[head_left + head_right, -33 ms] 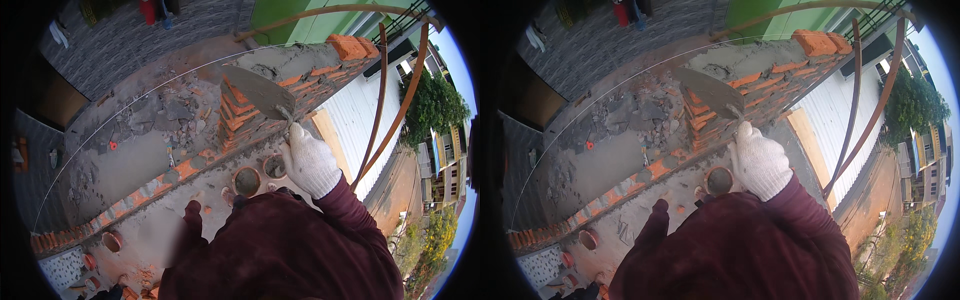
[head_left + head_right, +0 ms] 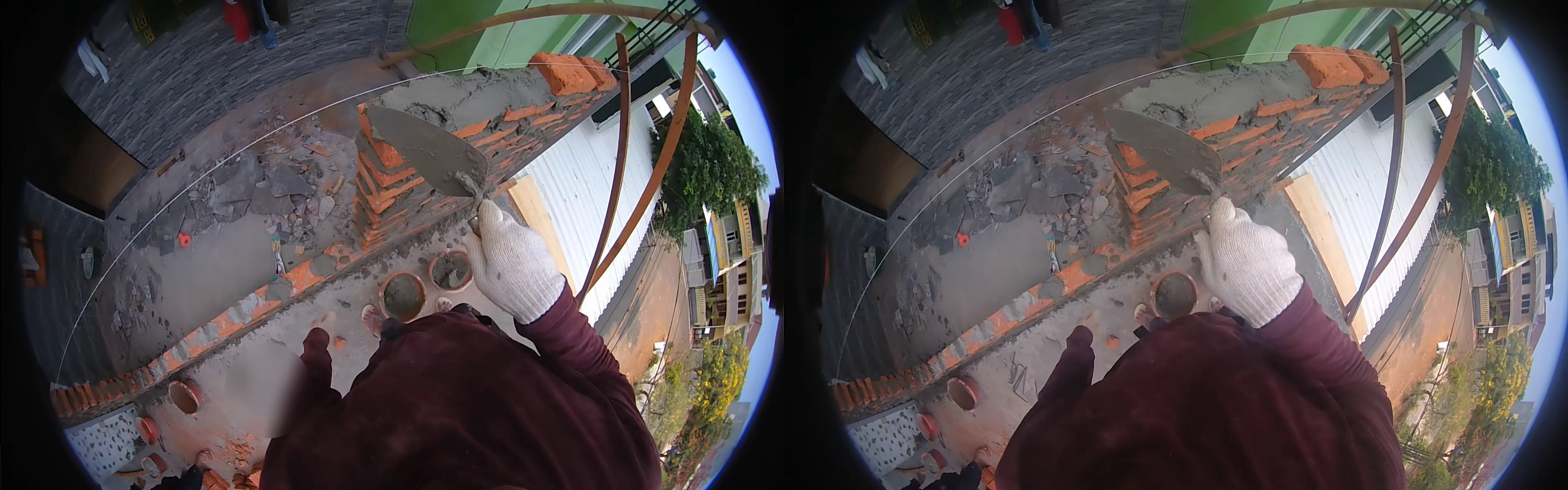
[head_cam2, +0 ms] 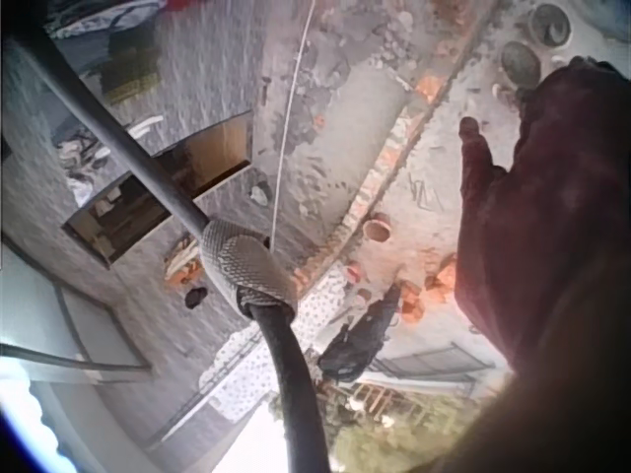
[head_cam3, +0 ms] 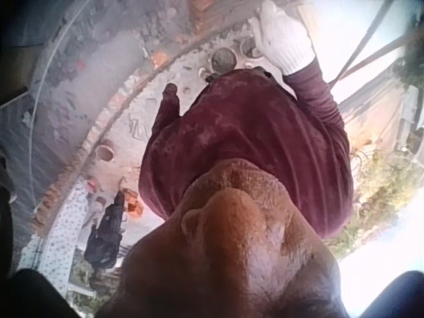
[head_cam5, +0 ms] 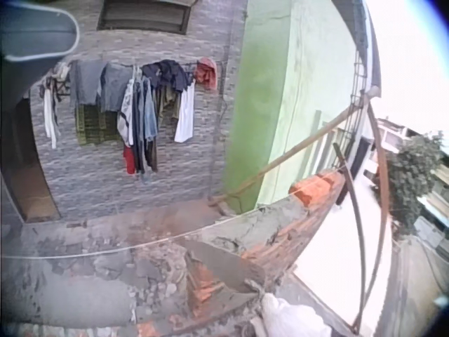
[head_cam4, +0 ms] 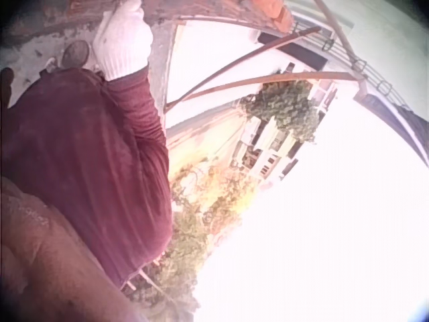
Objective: The person scoops mortar from a bucket with a trowel, spreads it on a brick wall, places bricks, and taps them into alignment. The person repeats this cycle, occasionally adjusting bricks and smoothing mortar joints.
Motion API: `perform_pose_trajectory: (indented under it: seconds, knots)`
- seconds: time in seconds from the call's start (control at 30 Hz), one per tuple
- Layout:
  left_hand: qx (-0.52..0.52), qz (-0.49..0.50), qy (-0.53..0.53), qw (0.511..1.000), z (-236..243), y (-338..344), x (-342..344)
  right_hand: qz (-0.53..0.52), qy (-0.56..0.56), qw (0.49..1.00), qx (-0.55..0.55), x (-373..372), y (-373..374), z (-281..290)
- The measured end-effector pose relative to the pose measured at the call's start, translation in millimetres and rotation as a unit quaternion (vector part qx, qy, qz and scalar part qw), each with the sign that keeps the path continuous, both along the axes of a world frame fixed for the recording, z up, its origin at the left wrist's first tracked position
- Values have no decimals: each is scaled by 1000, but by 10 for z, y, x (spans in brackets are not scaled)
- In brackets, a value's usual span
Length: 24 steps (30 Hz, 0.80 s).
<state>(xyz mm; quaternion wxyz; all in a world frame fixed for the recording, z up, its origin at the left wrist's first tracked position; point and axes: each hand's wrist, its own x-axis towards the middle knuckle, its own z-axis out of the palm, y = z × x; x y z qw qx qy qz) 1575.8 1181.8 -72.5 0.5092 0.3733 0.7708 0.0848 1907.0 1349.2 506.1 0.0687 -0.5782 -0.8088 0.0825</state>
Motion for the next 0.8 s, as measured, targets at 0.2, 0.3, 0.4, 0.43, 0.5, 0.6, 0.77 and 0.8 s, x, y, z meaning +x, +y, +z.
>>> perform_pose_trajectory:
  seconds: [0.2, 0.3, 0.4, 0.43, 0.5, 0.6, 0.77, 0.8]
  knots:
    - [19, 175, -123, 977, -244, -155, 323, -7, 149, 988, -36, 771, 209, -114]
    - [-7, 225, -152, 962, -128, -202, 554, 125, 188, 974, 12, 866, 529, -684]
    - [19, 146, -91, 985, -39, -262, 497, 158, 196, 967, 33, 1039, 978, -1078]
    - [31, 221, -111, 968, 72, -258, 583, 153, 196, 968, 22, 1139, 1130, -1110]
    - [54, 343, -138, 928, 302, -341, 790, 149, 190, 970, -6, 1434, 1411, -1150]
    - [95, 440, -117, 885, 297, -821, 1175, 170, 264, 949, 32, 1896, 1804, -1482]
    - [102, 610, -70, 783, 244, -1897, 3442, 140, 258, 951, -95, 2838, 2079, -2473]
    - [64, 611, -71, 786, 324, -2065, 4089, 156, 198, 963, -93, 2992, 2012, -2633]
